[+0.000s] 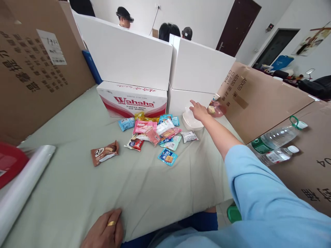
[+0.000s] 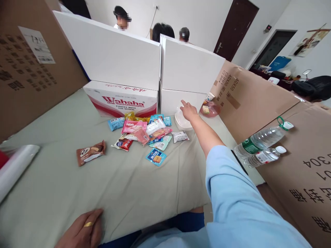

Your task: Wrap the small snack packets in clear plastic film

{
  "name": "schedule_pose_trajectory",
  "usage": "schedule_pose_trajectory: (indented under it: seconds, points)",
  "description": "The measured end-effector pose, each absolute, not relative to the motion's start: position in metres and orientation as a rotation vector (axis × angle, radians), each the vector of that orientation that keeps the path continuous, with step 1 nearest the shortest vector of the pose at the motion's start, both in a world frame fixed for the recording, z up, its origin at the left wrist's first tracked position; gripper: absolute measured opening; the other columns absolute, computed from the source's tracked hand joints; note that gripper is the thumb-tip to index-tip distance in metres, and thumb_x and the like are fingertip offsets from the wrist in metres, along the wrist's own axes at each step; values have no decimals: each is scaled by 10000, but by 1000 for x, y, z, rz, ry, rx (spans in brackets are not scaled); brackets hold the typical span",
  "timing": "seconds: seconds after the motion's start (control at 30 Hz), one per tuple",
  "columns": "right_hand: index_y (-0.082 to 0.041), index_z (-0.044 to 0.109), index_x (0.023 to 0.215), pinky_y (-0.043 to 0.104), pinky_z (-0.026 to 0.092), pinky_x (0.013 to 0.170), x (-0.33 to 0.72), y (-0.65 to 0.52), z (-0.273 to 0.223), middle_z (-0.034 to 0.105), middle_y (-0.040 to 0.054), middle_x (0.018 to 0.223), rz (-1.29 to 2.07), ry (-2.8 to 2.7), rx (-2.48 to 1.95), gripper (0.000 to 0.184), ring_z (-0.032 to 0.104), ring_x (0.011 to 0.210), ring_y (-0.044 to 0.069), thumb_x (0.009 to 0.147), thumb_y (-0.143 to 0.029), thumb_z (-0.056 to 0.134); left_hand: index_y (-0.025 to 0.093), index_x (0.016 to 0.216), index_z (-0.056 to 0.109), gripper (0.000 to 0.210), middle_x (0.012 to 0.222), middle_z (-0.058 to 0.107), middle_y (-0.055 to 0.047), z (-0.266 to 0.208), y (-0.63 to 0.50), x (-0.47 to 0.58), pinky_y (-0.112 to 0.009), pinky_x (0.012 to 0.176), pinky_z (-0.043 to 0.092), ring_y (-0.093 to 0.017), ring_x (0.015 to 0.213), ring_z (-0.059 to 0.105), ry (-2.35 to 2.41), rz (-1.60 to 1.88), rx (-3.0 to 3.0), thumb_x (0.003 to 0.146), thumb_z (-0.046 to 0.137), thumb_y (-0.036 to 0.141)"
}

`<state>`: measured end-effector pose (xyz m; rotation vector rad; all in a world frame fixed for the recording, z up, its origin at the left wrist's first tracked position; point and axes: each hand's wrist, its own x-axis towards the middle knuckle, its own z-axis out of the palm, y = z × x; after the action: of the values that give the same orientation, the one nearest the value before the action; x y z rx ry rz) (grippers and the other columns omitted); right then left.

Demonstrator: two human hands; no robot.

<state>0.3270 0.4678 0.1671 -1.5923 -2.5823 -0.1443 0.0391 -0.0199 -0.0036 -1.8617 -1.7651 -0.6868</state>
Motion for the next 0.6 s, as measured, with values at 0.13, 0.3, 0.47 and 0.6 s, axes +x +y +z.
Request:
schedule_pose_trajectory:
  seconds: [0.13, 0.3, 0.47, 0.6]
  points:
    - [-184, 638, 1341, 481, 513, 1019, 335, 475, 182, 572, 191, 1469, -151, -2453, -1617, 388, 566, 1300, 345, 990, -205, 473, 145, 1100, 664, 154, 927, 730, -53, -3, -21, 41, -327, 681, 476, -203, 732, 672, -1790, -680, -1841, 999, 558, 100]
    - [-222, 595, 915, 347, 526, 773, 366, 441, 208, 686, 85, 1006, 250, -1820, -1274, 97, 623, 909, 231, 902, -317, 612, 185, 1056, 678, 170, 953, 725, -28, -3, -22, 38, -300, 744, 505, -174, 782, 697, -1887, -983, -1893, 1036, 510, 165]
    - [-247, 515, 818, 208, 232, 445, 360, 334, 170, 432, -93, 604, 1327, -1405, -1119, 345, 312, 473, 76, 704, -376, 813, 240, 1051, 714, 214, 991, 734, -19, 20, -3, 57, -289, 780, 528, -180, 873, 711, -2361, -1654, -1861, 1047, 542, 368]
    - [-233, 571, 805, 206, 169, 419, 320, 237, 103, 462, -98, 554, 1712, -1355, -1182, 409, 251, 426, 50, 653, -459, 876, 222, 1085, 693, 364, 1026, 721, -71, 36, 30, 94, -327, 752, 541, -213, 884, 684, -2658, -2209, -1665, 968, 617, 558]
